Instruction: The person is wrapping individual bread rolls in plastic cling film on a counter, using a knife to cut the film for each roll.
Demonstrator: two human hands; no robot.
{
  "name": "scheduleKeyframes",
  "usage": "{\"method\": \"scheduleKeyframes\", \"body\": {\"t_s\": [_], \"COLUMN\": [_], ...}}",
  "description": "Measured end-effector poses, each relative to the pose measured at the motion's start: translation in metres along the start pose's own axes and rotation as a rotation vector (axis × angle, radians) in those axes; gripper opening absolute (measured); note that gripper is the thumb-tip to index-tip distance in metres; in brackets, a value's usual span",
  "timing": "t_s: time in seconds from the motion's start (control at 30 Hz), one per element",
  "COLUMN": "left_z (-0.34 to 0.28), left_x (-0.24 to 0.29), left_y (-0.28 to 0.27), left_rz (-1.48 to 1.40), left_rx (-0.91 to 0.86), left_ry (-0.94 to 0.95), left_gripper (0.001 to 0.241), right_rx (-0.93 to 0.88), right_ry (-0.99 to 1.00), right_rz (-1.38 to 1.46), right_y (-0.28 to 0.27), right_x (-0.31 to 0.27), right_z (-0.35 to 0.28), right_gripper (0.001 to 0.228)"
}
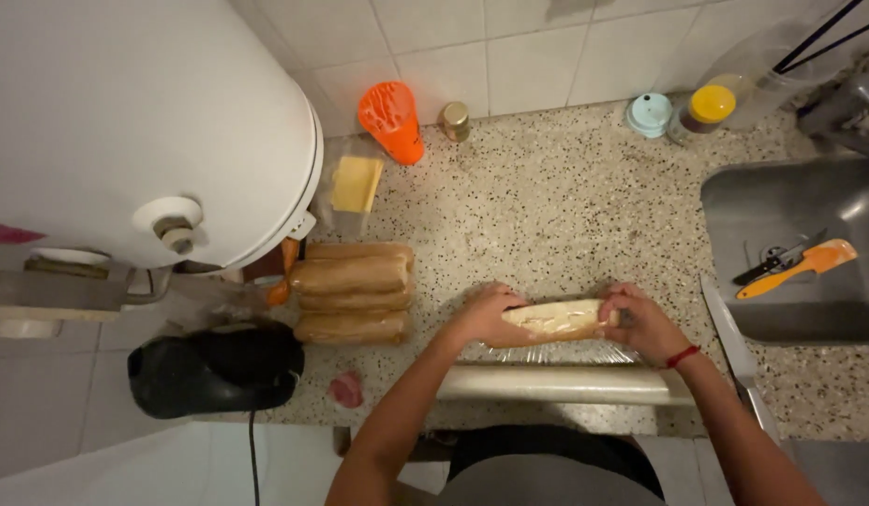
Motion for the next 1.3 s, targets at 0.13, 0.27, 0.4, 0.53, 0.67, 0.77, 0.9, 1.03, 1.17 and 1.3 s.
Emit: {"method": "scheduleKeyframes", "body": {"t_s": [0.13,0.27,0.4,0.53,0.67,0.77,0.9,1.03,1.17,1.3], "left_z": [0.005,0.004,-0.003,0.009,0.025,0.021,0.008,0.016,0.001,-0.023], "left_x": [-0.019,-0.024,-0.019,-0.033,-0.052,-0.046,-0.018,-0.004,-0.003,0.008], "left_y": [0.045,0.065,0.071,0.096,0.122,0.121,0.081,0.058,0.047,0.037], "left_rz": [0.128,0.203,0.295,0.496,0.608,0.634,0.723,0.710,0.699,0.790], "left_rx": [0.157,0.270,0.262,0.265,0.449,0.569,0.780,0.774,0.596,0.816], "left_ry": [0.195,0.274,0.343,0.466,0.547,0.598,0.594,0.516,0.563,0.633], "left_gripper": [0.082,0.072,0.067,0.073,0.074,0.080,0.060,0.055,0.076,0.057], "right_rx": [0.040,0.063,-0.081,-0.163,-0.196,-0.265,-0.237,-0.145,-0.236,-0.306], "right_ry": [-0.013,0.003,-0.040,-0.043,-0.225,-0.323,-0.451,-0.523,-0.444,-0.409], "right_rz": [-0.056,-0.029,-0.192,-0.392,-0.607,-0.757,-0.951,-1.093,-1.174,-1.226], "right_y": [0.005,0.006,0.004,0.015,0.017,0.019,0.015,0.016,0.023,0.025], "right_x": [0.018,-0.010,-0.020,-0.025,0.001,0.011,0.017,0.058,0.014,-0.004], "right_z": [-0.009,-0.011,-0.012,-0.012,-0.013,-0.019,-0.017,0.002,0.004,-0.017], "right_gripper": [0.046,0.061,0.065,0.062,0.052,0.045,0.035,0.033,0.029,0.023]}}
Point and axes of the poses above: each hand's wrist, its own z-axis towards the middle knuckle, its own y-axis out of the palm, x = y × z, the point moved 2 cm from there along z, towards the middle knuckle, and after that the axes turned 8 degrees about z, right-handed, at the moved point
